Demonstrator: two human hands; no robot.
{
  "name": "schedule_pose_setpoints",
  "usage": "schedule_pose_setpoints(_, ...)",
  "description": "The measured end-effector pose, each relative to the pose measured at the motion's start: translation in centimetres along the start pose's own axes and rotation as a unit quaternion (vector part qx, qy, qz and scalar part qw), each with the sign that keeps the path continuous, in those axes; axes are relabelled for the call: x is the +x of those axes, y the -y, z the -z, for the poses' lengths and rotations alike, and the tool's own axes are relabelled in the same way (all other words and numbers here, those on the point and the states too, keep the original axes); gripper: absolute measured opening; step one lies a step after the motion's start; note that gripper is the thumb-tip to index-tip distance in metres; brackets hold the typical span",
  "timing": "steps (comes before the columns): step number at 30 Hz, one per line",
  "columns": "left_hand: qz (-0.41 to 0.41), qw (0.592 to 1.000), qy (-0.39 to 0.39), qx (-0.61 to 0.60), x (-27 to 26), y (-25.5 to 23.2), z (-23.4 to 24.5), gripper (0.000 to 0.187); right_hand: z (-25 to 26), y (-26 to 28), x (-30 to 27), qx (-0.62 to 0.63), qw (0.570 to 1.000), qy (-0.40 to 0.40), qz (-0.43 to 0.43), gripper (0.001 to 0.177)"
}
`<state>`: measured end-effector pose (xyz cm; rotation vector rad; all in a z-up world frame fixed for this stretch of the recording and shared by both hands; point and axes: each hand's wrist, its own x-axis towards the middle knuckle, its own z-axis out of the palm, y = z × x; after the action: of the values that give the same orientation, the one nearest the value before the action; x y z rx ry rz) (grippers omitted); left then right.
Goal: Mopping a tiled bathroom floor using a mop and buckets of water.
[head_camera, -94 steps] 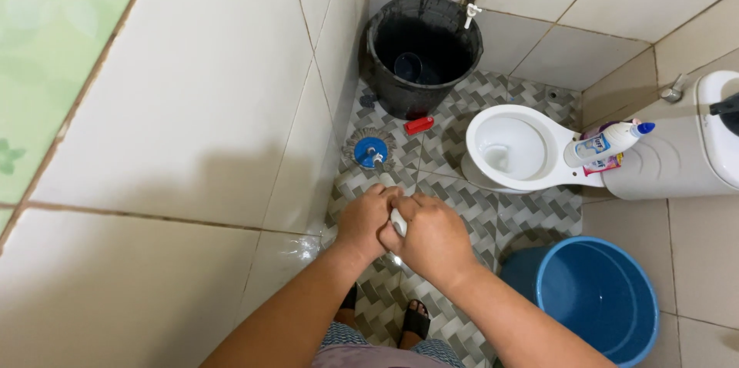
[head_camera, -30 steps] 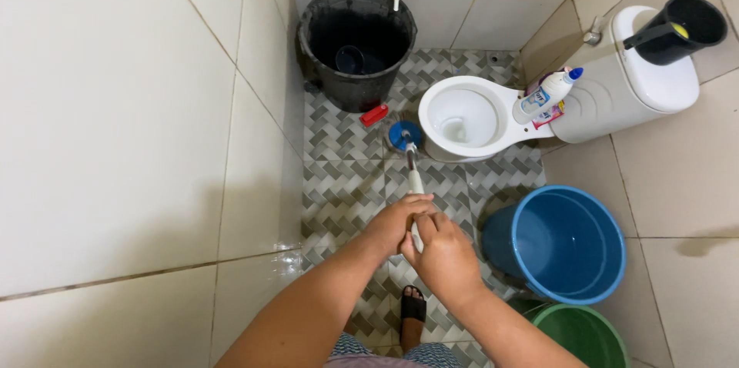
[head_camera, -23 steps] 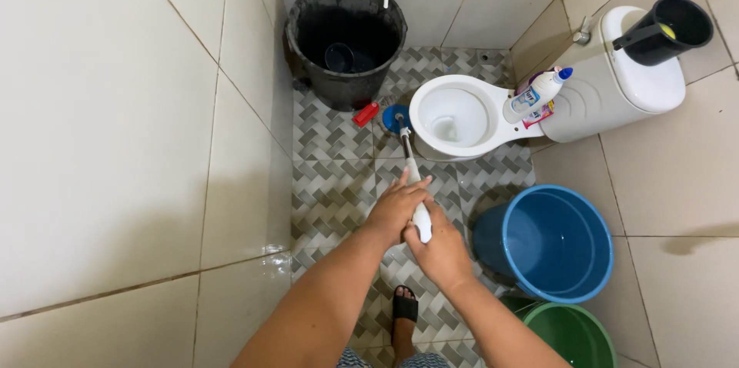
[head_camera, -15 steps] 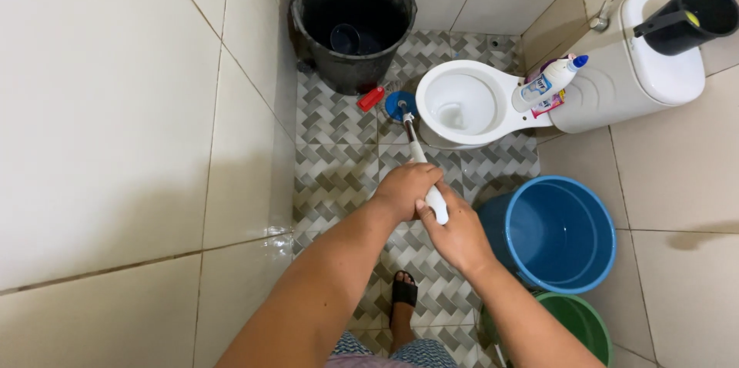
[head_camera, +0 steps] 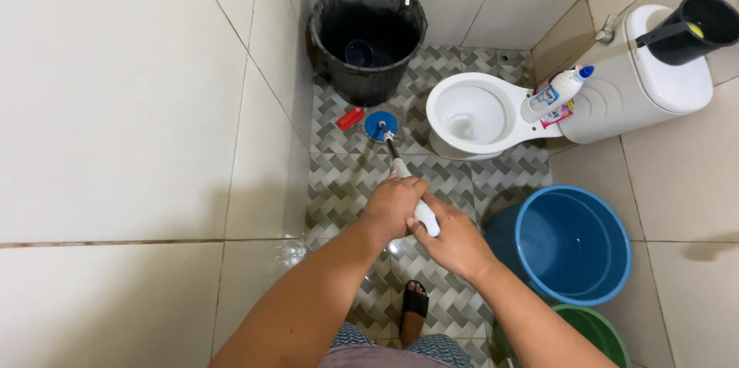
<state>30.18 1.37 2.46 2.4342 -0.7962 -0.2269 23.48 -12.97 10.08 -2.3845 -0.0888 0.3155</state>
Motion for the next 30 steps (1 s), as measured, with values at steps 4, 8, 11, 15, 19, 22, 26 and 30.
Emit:
schedule_pose_setpoints(4, 0.016, 1.0, -0.023, -0.005, -1.2, 0.5, 1.1, 0.025, -0.1, 1.5, 0.5, -0.003, 1.0, 0.02, -0.002, 0.059)
schedule_pose_setpoints(8, 0.009, 0.998, -0.058, 0.013, -2.0, -0.3, 2.6, 0.027, 0.3, 2.0, 0.7, -0.011, 0.999, 0.038, 0.02, 0.055)
schedule_pose_setpoints(11, 0.013, 0.997, -0.071, 0.01, -2.1, 0.6, 1.8, 0.025, 0.2, 2.5, 1.3, -0.011, 0.999, 0.049, 0.015, 0.052)
schedule_pose_setpoints(15, 0.108, 0.991, -0.048, -0.064, -2.7, 2.7, 0.3, 0.026, -2.1, 1.9, 2.5, -0.039, 0.999, 0.023, 0.03, 0.06)
schedule_pose_setpoints(19, 0.002, 0.972, -0.137, -0.191, -3.8, 3.4, -0.5, 0.043, -2.8, 2.3, 1.7, -0.086, 0.996, -0.005, 0.018, 0.058)
schedule_pose_setpoints(22, -0.099, 0.948, -0.174, -0.249, -3.7, 2.7, -0.9, 0.044, -1.3, 3.7, 0.5, -0.139, 0.99, -0.03, 0.025, 0.046)
schedule_pose_setpoints(26, -0.085, 0.947, -0.156, -0.269, -2.8, -1.1, 0.3, 0.035, 2.2, 6.1, -1.2, -0.171, 0.98, -0.097, 0.0, 0.037)
schedule_pose_setpoints(30, -0.059, 0.976, -0.062, -0.202, -1.9, -3.5, 1.4, 0.039, 4.1, 7.4, -2.6, -0.197, 0.968, -0.156, 0.02, 0.032)
